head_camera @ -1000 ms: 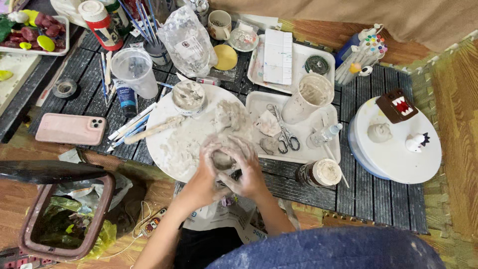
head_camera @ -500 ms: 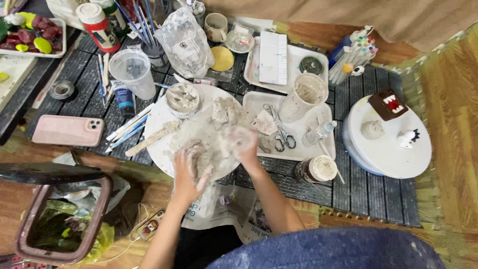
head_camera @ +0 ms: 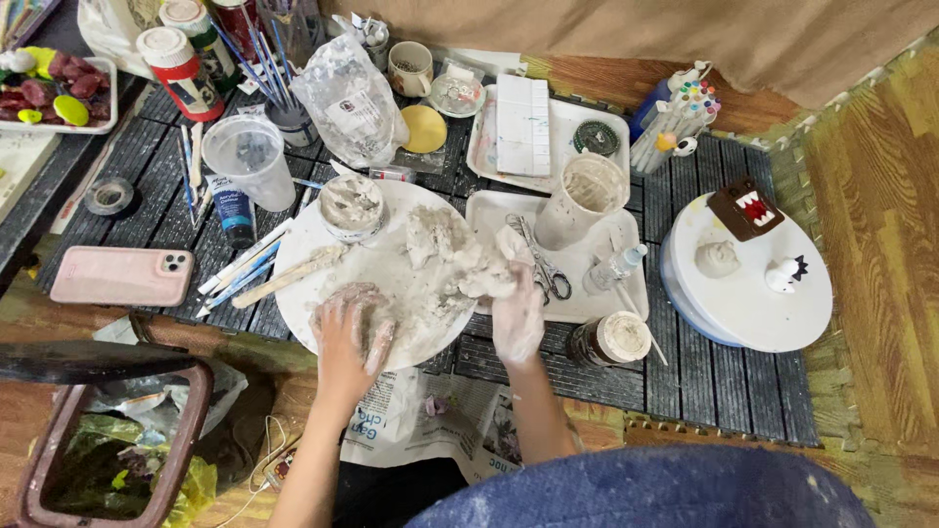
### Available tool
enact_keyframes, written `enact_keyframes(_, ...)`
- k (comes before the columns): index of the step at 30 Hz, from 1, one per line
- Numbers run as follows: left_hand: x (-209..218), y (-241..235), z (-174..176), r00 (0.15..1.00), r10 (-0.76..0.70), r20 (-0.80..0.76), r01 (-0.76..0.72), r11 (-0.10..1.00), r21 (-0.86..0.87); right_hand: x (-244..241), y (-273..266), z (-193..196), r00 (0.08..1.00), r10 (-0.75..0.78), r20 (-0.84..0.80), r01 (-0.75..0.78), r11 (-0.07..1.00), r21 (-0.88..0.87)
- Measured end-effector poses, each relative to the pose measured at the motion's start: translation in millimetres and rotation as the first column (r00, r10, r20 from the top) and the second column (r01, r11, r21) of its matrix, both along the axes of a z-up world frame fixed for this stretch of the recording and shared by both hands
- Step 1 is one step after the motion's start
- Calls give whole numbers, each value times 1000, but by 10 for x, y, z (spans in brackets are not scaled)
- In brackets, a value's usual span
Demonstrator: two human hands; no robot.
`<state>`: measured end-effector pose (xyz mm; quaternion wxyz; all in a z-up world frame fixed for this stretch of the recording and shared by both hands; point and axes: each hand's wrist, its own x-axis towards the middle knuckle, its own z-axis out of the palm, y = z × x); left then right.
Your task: The person kneads a lump of grey clay on a white plate using both hands. They repeatedly press, fold, and roll the clay to mix it, occasionally picking up smaller pieces and incorporating them into the main mass.
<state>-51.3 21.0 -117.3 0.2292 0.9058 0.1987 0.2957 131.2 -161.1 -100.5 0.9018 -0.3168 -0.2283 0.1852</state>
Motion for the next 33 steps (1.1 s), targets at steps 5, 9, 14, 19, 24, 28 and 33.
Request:
enact_keyframes(5, 56, -27, 94, 998, -11, -60, 8, 999, -52, 128, -310, -21, 914, -294, 279, 327, 941, -83)
enact_keyframes(9, 302, -396, 639, 907, -168, 386, 383, 712, -589, 58, -436, 130, 968, -90, 234, 89, 996, 17)
enact_keyframes(14, 693, -862, 1036, 666, -206, 717, 409, 905, -120, -309, -159, 54, 940, 339, 30, -338, 922, 187)
enact_keyframes(19, 930, -815, 945, 623, -145, 769, 358, 927, -115, -367, 72, -207, 997, 38, -64, -48, 987, -156)
enact_keyframes(24, 1041, -786, 715, 560, -136, 817, 382, 918, -109, -325, 130, -385, 958, -228, 175, 278, 888, -365)
enact_keyframes(28, 1010, -792, 565, 586, -202, 785, 436, 895, -95, -332, 53, -385, 927, -243, 285, 337, 873, -352)
enact_keyframes(33, 936, -894, 522, 673, -179, 717, 424, 889, -176, -358, 50, -203, 972, -214, 98, 235, 910, -343)
